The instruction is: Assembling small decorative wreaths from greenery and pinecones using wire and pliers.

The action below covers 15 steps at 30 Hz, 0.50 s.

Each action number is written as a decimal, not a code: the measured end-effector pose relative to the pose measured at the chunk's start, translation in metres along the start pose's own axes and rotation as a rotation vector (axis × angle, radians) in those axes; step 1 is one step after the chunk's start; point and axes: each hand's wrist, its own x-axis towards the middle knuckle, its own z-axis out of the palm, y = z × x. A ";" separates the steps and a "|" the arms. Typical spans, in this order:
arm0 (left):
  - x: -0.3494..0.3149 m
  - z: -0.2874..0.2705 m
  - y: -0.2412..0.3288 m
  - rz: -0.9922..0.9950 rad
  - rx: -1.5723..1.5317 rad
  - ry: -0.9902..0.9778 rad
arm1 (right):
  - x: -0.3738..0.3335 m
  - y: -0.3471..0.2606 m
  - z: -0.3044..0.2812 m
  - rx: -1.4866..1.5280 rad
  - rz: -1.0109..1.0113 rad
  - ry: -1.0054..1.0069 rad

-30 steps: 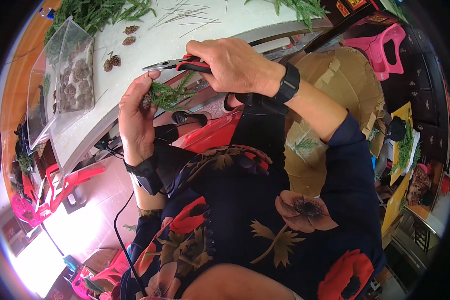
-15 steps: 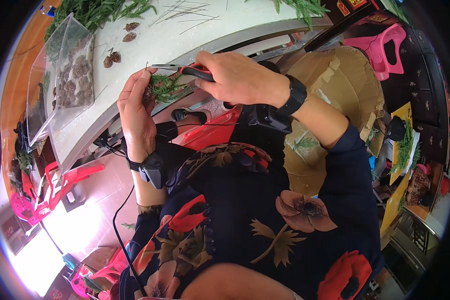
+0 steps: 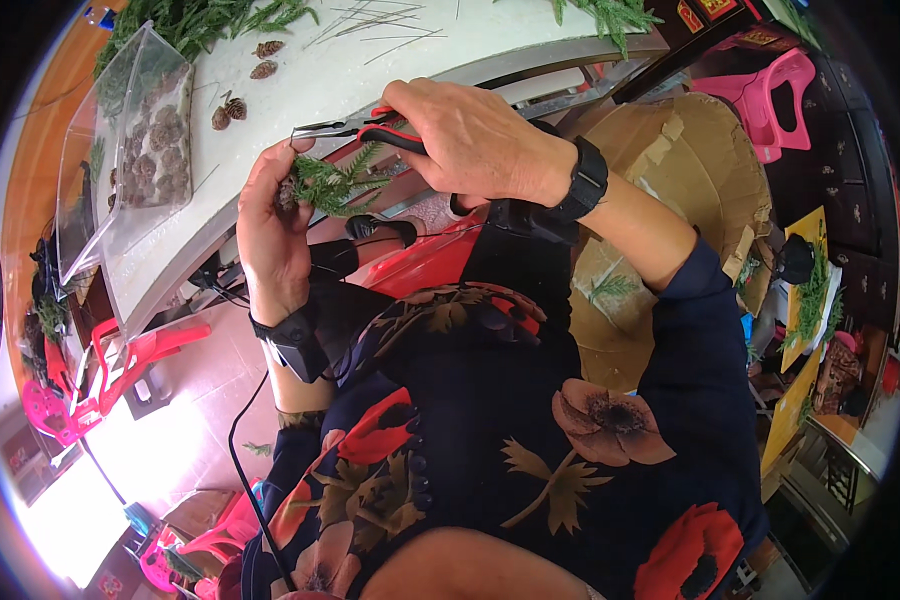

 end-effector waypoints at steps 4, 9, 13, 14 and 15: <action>-0.002 0.003 0.001 0.022 0.071 0.022 | 0.003 -0.002 -0.001 0.045 -0.010 0.020; -0.003 0.001 0.003 0.004 0.075 -0.022 | 0.003 -0.003 -0.007 0.030 0.011 -0.022; -0.004 0.002 -0.014 0.134 0.187 0.016 | 0.008 -0.003 -0.013 0.219 0.128 -0.164; -0.005 0.003 -0.016 0.203 0.244 0.049 | 0.011 -0.005 -0.017 0.218 0.191 -0.238; -0.005 0.003 -0.018 0.202 0.244 0.051 | 0.014 -0.006 -0.019 0.216 0.254 -0.313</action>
